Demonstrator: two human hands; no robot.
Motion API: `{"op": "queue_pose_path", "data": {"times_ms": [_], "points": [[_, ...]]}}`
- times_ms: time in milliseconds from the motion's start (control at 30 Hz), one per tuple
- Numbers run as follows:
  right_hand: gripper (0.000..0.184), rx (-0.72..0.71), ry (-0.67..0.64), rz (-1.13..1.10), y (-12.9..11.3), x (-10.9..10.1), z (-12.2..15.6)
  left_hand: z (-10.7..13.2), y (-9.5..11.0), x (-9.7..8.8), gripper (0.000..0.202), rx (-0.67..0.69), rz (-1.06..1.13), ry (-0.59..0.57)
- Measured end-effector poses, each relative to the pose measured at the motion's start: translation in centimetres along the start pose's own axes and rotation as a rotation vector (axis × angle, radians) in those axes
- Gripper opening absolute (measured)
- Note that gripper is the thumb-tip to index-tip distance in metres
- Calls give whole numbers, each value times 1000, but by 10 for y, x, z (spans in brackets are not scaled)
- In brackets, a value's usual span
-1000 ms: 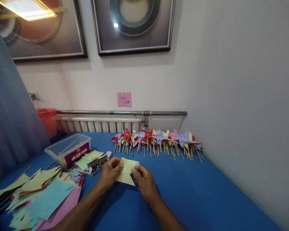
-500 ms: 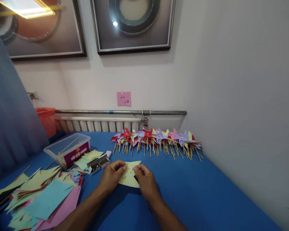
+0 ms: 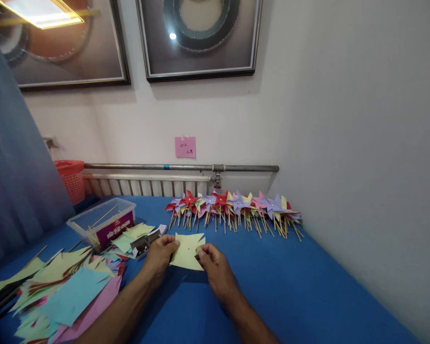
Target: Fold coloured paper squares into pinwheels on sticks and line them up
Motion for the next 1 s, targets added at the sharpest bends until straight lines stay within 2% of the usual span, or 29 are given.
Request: {"op": "queue_pose_path", "data": {"times_ms": [233,300,433,567,867,1000], "points": [[45,-13,-15,-24,5,-2,-4,-4,-5,-4,32,28,-74,48],[49,18,9,-42,9,-3,-7,-1,-2,-3,25,105,-186,41],[57,80,41,-95,16,-3,-10,12,7,3,8,353,-490,-36],[57,111,54,-109,16,-4,-10,22,11,8,17,544,-703,-95],[44,148,10,-224,-2,5,4,24,11,6,28,710,-829,-165],[46,144,-4,-257,-2,7,3,27,12,7,28,755,-926,-186]]}}
Point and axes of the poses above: each hand's wrist, its own z-axis away from the middle knuckle, its own x-axis out of the palm, y = z × x, the point moved 1 cm from there along -z, towards the middle knuckle, and after that the axes turned 7 degrees about -y, right-handed, at the moved point
